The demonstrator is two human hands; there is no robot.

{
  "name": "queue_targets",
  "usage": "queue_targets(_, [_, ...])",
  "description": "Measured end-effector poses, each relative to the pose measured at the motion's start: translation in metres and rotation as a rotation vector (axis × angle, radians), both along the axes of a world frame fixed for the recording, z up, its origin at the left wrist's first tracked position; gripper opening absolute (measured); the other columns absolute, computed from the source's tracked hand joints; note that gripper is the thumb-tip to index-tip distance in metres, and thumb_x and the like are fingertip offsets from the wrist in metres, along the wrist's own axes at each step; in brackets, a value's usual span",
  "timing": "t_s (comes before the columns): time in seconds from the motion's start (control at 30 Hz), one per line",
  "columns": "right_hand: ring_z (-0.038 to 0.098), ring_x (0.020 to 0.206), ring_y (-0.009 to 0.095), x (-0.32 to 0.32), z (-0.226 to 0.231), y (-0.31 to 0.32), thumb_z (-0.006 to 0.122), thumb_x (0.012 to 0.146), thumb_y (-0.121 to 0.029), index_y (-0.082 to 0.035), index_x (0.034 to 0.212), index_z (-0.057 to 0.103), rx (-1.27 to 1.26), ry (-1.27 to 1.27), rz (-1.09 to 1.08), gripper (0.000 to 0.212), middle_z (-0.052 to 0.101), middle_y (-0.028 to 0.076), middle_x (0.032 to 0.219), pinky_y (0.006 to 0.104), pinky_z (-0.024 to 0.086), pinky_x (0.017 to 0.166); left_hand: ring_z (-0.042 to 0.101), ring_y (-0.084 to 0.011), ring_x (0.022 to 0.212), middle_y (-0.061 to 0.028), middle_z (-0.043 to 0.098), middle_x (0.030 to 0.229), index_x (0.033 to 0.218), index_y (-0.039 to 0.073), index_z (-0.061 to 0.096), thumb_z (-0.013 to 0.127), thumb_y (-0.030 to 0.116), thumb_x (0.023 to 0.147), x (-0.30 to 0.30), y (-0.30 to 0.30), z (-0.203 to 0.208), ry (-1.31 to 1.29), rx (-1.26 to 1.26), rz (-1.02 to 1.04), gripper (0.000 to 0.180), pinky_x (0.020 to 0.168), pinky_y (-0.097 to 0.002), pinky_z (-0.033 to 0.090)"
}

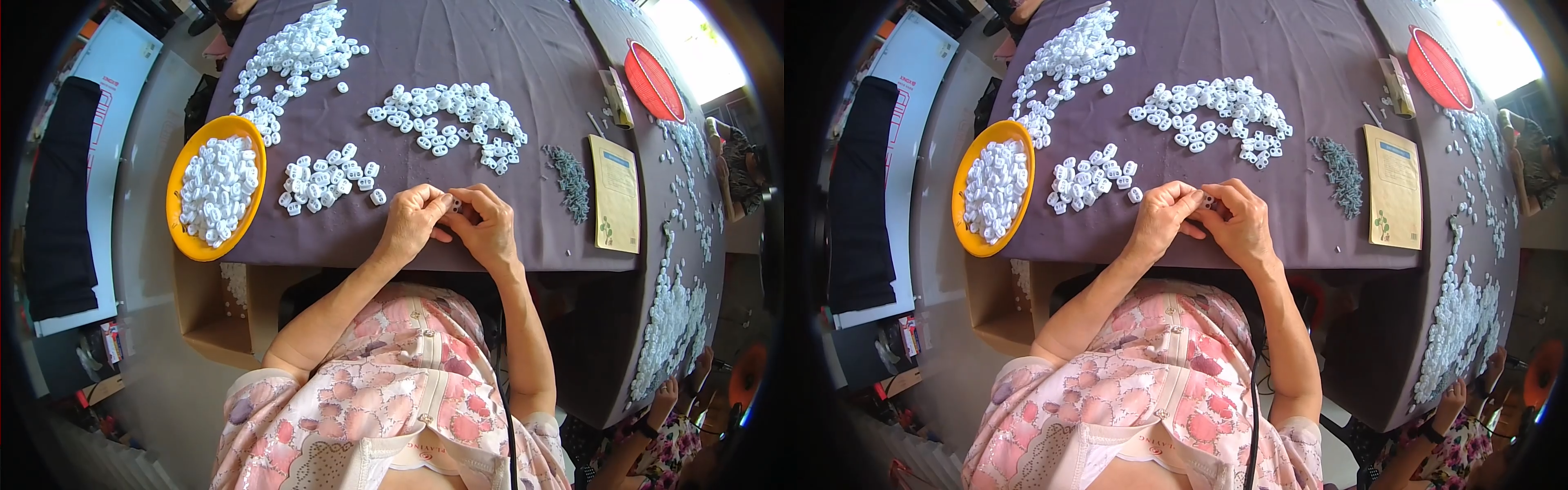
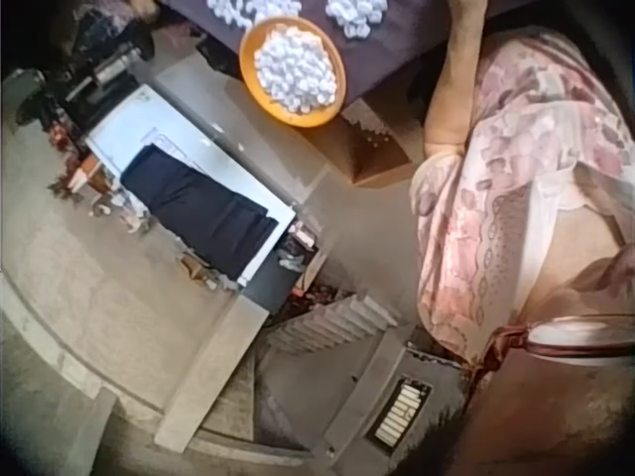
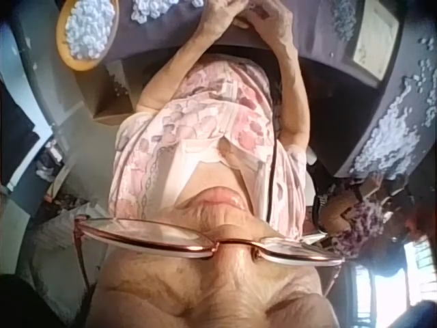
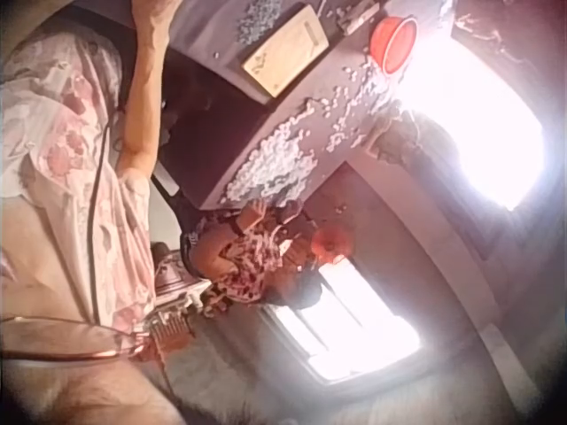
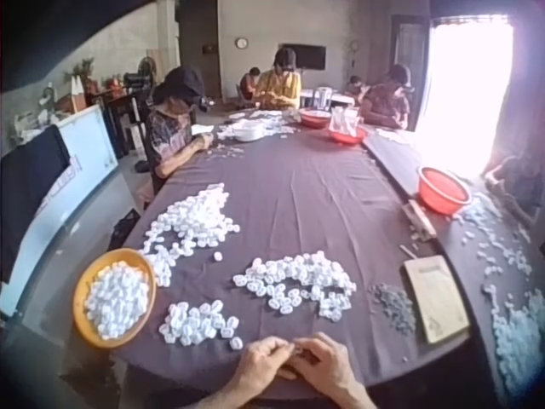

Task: The person assembles small plastic cord locks by fitting pieces together by hand and places the assembled locks into a bowl and across the table.

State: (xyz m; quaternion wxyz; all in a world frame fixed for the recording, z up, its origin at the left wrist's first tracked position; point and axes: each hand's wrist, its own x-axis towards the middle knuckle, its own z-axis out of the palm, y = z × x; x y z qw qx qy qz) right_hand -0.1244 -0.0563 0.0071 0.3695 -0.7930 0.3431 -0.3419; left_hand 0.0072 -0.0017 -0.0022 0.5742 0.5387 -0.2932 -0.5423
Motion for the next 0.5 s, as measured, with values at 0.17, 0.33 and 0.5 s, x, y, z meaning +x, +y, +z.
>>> queue_targets(0.17, [0.056,0.058,0.013,0.0004,-0.0001,0.0015,0.071,0.068,0.000,-0.001,0.095,0.065,0.013,-0.026,0.015,0.028,0.059,0.006,0.081,0.0253,0.047,0.053,0.061,-0.0099,0.064,-0.0063,0.062,0.075,0.085,-0.004,0.060,0.053,0.015,0.092,0.0009,0.0009,0.0005,0.084,0.027,-0.030,0.022,0.048,-0.0246,0.056])
queue_targets(0.33, [0.057,0.059,0.014,0.0000,-0.0005,0.0018,0.071,0.068,0.000,-0.001,0.096,0.065,0.004,-0.026,0.022,0.029,0.059,0.007,0.081,0.0258,0.048,0.053,0.062,-0.0103,0.069,-0.0039,0.060,0.077,0.091,-0.003,0.059,0.052,0.017,0.093,0.0018,0.0023,0.0001,0.020,0.028,-0.061,0.021,0.053,-0.0261,0.057])
queue_targets(0.5, [0.058,0.059,0.015,-0.0007,0.0002,0.0014,0.070,0.068,0.001,-0.002,0.096,0.064,-0.018,-0.025,0.038,0.029,0.060,0.007,0.082,0.0264,0.049,0.054,0.060,-0.0095,0.064,-0.0066,0.062,0.077,0.085,-0.005,0.059,0.051,0.014,0.093,-0.0009,0.0022,-0.0019,0.016,0.001,-0.017,0.022,0.048,-0.0247,0.056])
